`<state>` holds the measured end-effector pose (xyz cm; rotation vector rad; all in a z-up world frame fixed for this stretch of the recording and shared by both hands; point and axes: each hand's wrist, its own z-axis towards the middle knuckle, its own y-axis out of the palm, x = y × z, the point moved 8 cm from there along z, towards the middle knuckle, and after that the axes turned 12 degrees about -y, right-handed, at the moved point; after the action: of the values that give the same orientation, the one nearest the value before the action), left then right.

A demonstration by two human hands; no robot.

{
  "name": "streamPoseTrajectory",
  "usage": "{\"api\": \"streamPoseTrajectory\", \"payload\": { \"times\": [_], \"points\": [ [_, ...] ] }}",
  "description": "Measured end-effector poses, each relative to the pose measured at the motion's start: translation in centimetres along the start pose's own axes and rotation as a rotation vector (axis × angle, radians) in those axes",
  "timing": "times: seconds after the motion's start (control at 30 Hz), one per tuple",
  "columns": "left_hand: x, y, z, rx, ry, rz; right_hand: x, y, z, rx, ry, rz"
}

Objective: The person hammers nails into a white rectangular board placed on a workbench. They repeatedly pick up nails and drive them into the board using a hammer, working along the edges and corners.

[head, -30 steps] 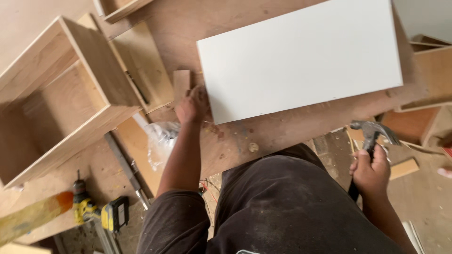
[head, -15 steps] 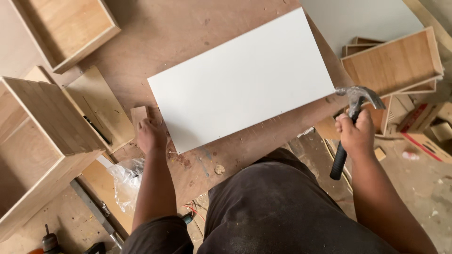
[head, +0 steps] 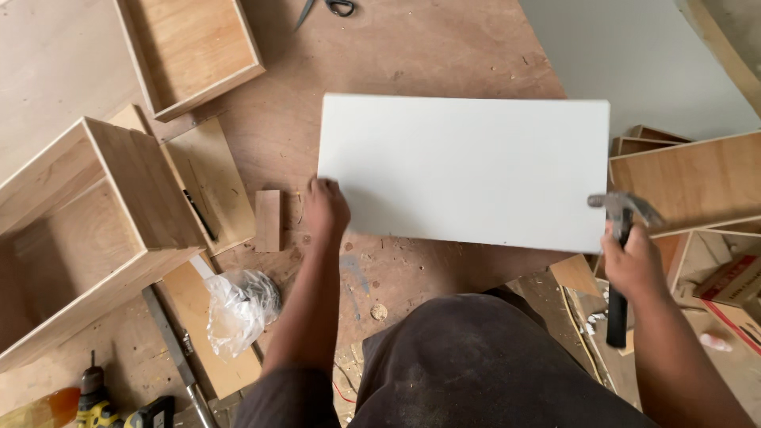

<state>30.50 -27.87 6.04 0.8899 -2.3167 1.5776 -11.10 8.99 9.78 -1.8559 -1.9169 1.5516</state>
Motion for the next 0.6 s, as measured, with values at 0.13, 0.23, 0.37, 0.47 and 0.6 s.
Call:
{"api": "streamPoseTrajectory", "payload": {
  "times": [0.13,0.23,0.37,0.47,0.6],
  "points": [
    [5.3,5.3,11.1,0.021,0.268,0.135,-3.2,1.4,-6.1,-0.024,0.074,0.002],
    [8.6,8.2,16.0,0.021,0.276,0.392,-7.9,3.3,-8.8,-0.009,-0.003,0.140],
    [11.6,4.6,10.5,0.182,0.301,0.013,-10.6,8.8,-7.0,-0.214,-0.425,0.408],
    [8.7,4.3,3.0,0.229,0.376,-0.277,-17.3,5.8,-7.8,-0.126,-0.609,0.301],
    [-3.7,9.7,-3.3,0.120,0.221,0.496,-5.1,4.5,0.7,0.326,-0.545,-0.024]
  ]
}}
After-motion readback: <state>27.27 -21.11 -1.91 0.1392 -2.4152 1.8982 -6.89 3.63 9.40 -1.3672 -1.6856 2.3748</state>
